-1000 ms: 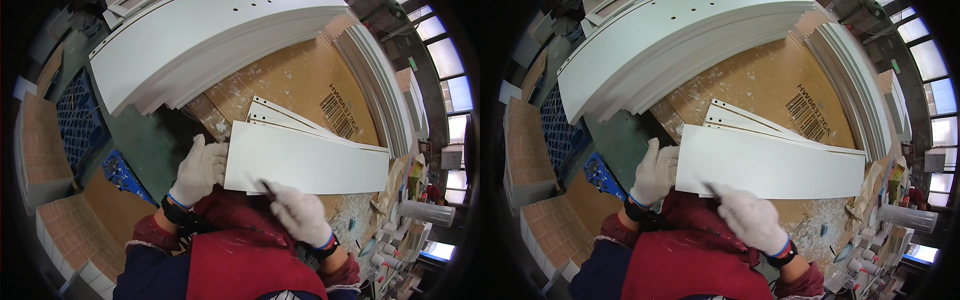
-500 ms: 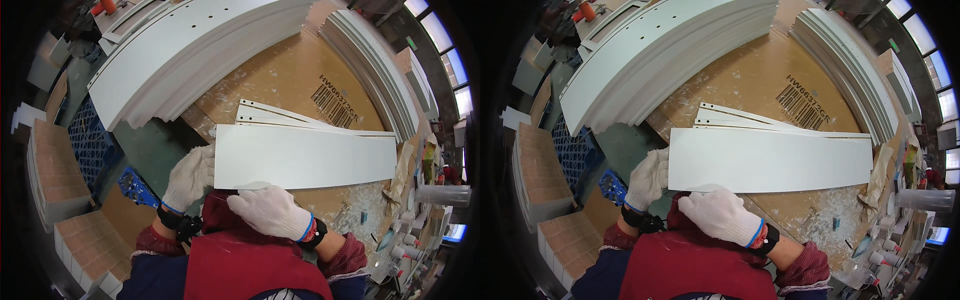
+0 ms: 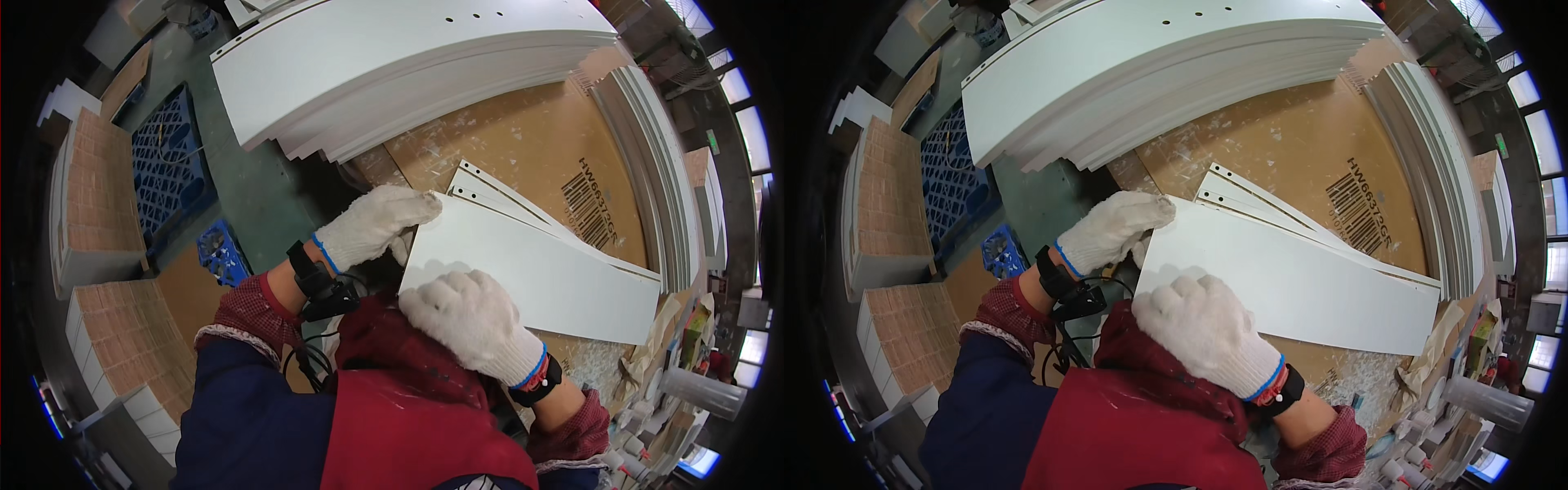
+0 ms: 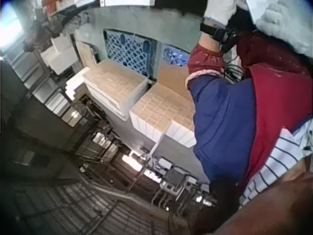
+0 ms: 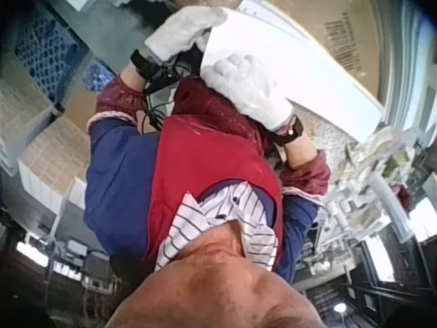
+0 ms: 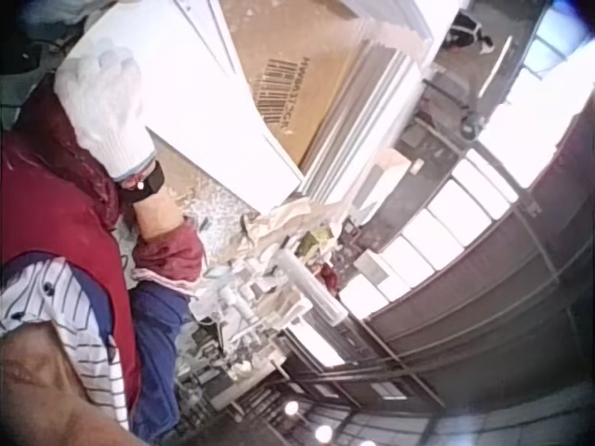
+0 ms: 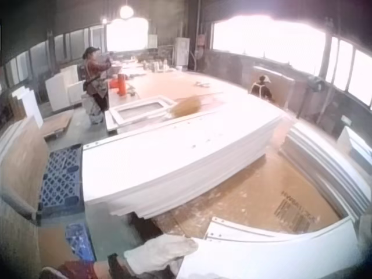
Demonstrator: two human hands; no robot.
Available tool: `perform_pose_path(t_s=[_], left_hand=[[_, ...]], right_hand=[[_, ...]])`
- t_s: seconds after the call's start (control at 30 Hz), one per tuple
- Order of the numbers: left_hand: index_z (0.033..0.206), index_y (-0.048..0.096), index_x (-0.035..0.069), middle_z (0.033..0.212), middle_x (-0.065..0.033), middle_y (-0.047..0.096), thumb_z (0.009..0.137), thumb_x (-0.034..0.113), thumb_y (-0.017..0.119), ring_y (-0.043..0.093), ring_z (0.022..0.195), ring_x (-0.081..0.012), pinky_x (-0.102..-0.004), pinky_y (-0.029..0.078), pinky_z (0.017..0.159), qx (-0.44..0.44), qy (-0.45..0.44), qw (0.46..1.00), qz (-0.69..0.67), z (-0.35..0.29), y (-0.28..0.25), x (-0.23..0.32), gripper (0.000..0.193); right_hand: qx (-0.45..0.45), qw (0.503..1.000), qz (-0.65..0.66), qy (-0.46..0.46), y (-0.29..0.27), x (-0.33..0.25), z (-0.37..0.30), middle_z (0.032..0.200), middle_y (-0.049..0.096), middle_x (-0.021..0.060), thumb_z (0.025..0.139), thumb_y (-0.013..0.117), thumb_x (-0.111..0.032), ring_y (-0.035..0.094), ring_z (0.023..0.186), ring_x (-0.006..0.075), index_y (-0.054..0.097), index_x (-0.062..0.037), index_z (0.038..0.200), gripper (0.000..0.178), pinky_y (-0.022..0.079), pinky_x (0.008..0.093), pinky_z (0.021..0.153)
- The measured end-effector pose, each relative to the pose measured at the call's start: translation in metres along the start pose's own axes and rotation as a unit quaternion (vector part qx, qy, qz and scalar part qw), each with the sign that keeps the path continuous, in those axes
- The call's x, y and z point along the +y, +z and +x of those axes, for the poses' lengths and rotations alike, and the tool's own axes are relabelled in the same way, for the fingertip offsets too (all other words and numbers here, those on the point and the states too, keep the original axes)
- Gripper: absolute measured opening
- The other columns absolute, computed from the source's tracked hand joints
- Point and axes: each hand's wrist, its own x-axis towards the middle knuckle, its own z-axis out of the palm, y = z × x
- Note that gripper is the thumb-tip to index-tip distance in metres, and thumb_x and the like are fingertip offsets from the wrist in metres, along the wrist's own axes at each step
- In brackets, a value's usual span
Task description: The person uses a small metal scraper to remove excess material from the edges of white rectangular panels. They repeatedly flip the panels over to work on both sides and wipe the surfaces with a cloth. The finished panels are stacked on the table.
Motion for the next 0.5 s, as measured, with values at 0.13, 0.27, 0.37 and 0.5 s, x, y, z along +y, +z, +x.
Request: perform_pose_path(t_s=[0.13,0.27,0.37,0.5], left_hand=[[0.085,0.063,0.004,0.062,0.0036,0.051,0.09,0.035,0.061,0.038,0.048,-0.0032,-0.022,0.024,0.04,0.001,0.044,0.999,0.027,0.003,-0.004,-0.007,0.031],[0.084,0.062,0.004,0.063,0.0034,0.051,0.09,0.036,0.06,0.039,0.048,-0.0036,-0.0216,0.024,0.04,0.016,-0.034,0.999,0.031,-0.005,-0.005,0.006,0.033],[0.084,0.063,0.004,0.067,0.0016,0.053,0.09,0.035,0.06,0.042,0.052,-0.0044,-0.0227,0.03,0.044,0.018,-0.047,0.997,0.051,-0.001,-0.008,0.005,0.032],[0.094,0.062,0.001,0.076,-0.0007,0.058,0.09,0.03,0.061,0.053,0.061,-0.0062,-0.0221,0.041,0.051,-0.002,-0.001,0.999,0.037,-0.002,-0.009,-0.007,0.03]], right_hand=[[0.026,0.996,0.088,0.016,0.001,0.014,-0.011,0.084,0.058,0.0028,0.077,0.057,-0.014,0.059,0.083,0.0231,0.059,-0.0121,0.101,0.025,0.048,0.036,0.072],[-0.007,0.996,-0.001,0.087,-0.002,0.011,-0.002,0.083,0.059,0.0032,0.078,0.057,-0.014,0.06,0.08,0.0244,0.059,-0.0118,0.1,0.022,0.049,0.0348,0.072],[-0.058,0.996,0.036,-0.053,0.007,-0.008,-0.018,0.081,0.058,0.0045,0.078,0.057,-0.013,0.06,0.076,0.0247,0.058,-0.012,0.102,0.025,0.049,0.0371,0.069],[0.03,0.975,0.17,0.143,-0.003,0.008,-0.049,0.081,0.058,0.0073,0.081,0.055,-0.013,0.061,0.078,0.0258,0.057,-0.0094,0.108,0.027,0.051,0.0398,0.067]])
